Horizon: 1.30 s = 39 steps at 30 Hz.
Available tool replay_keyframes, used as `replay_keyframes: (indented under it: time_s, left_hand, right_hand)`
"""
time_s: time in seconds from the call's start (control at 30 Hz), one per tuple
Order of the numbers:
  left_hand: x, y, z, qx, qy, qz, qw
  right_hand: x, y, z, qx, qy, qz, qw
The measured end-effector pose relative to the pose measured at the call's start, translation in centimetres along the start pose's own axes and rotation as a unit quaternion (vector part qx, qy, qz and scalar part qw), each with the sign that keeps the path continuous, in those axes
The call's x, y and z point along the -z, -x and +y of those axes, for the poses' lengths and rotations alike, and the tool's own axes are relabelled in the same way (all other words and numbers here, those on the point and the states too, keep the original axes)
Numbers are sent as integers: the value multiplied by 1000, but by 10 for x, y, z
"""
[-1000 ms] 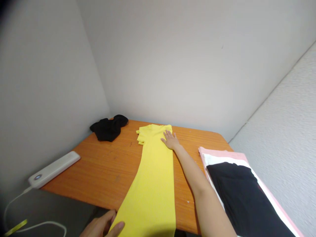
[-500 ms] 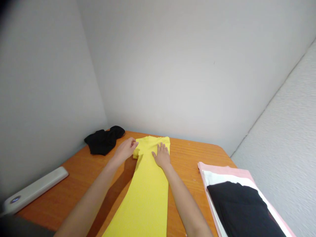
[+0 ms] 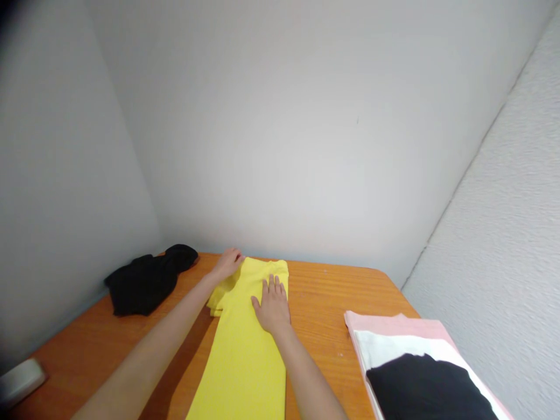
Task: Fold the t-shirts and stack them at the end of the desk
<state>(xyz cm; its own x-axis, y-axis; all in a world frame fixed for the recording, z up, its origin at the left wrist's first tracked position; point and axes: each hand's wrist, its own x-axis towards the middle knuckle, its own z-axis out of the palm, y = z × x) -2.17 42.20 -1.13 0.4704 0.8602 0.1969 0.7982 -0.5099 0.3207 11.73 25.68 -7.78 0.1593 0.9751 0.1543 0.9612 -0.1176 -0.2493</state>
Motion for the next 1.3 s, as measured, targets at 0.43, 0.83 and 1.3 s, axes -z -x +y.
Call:
replay_keyframes:
  time_s: [0.43, 0.83, 1.3]
  left_hand:
    - [11, 26, -60, 12, 137, -130, 982]
    - [-1, 31, -81, 48, 159, -77, 983]
    - [3, 28, -76, 65, 125, -11, 990]
  right_hand:
    - [-2, -2, 3, 18, 6, -9, 1000]
    - [31, 12, -29, 87, 4, 107, 990]
    - [29, 4, -99, 153, -101, 133, 974]
